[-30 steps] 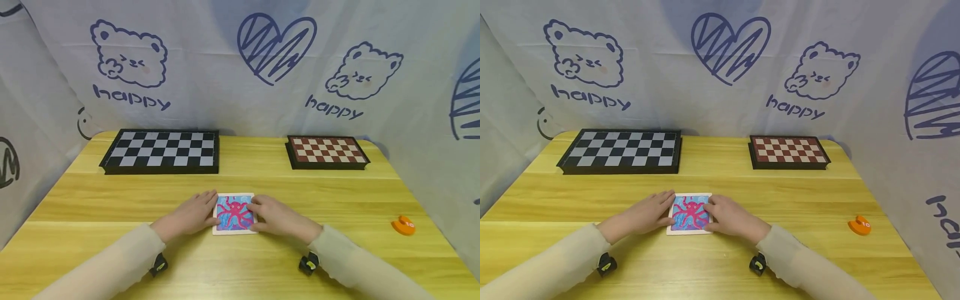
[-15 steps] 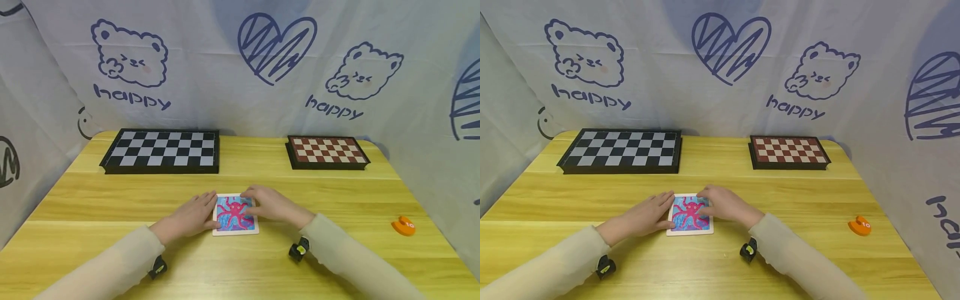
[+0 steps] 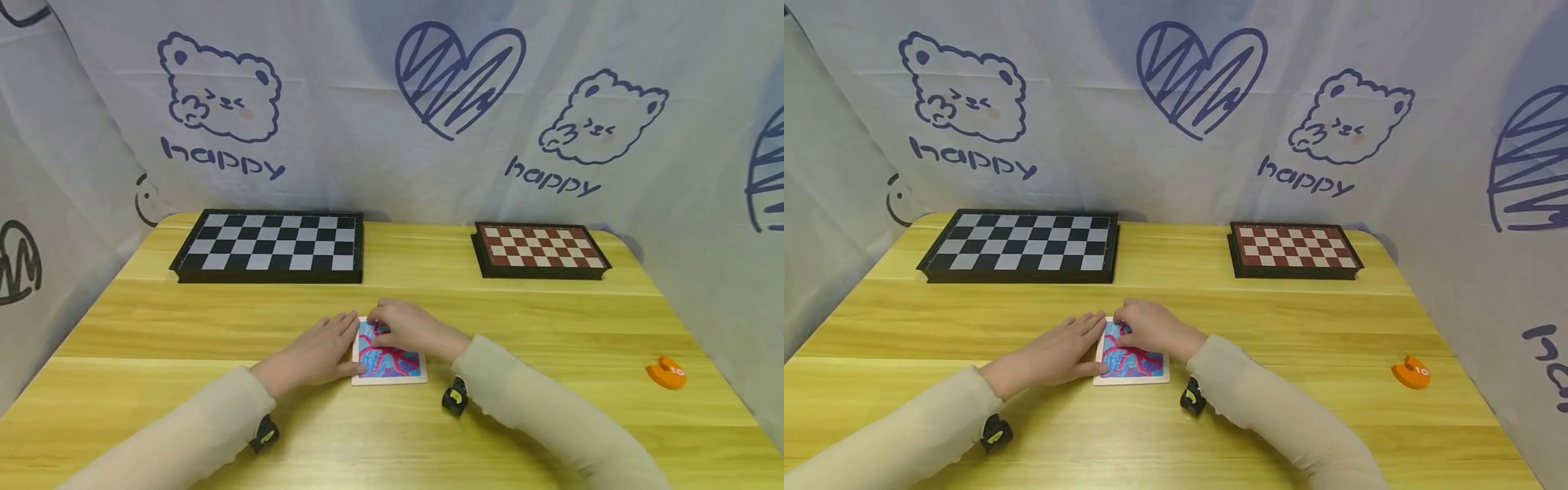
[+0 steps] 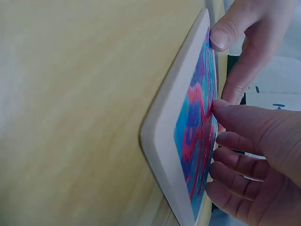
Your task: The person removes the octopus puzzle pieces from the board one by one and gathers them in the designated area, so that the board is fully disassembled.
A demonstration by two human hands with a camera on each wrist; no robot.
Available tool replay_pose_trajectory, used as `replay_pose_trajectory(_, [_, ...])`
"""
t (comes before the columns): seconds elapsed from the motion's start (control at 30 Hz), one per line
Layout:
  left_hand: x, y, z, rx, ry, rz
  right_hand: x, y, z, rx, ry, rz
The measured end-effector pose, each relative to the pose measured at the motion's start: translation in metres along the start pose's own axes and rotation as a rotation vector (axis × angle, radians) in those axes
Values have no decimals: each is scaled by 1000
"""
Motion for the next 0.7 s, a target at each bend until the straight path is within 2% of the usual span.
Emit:
replay_pose_trajectory(0.2, [0, 0, 0, 3, 1, -10, 2, 2, -4, 28, 43, 17])
replay_pose_trajectory(0.33, [0, 0, 0, 1, -4, -10, 2, 1, -3, 3, 21, 12])
replay_pose_trajectory(0.6, [0, -1, 1, 8, -3, -13, -2, -3, 7, -91, -71, 1])
replay_pose_trajectory(0.7, [0, 0, 1, 12, -8, -18, -3, -4, 11, -107, -153, 24])
Point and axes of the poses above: each hand's wrist, its own y-axis away from the middle knuckle, its own x-axis out of the back of the hand, z = x × y, the point moved 6 cm from there along -y, towards the middle knuckle, and after that the axes turned 11 degrees about z, right-handed, at the moved point
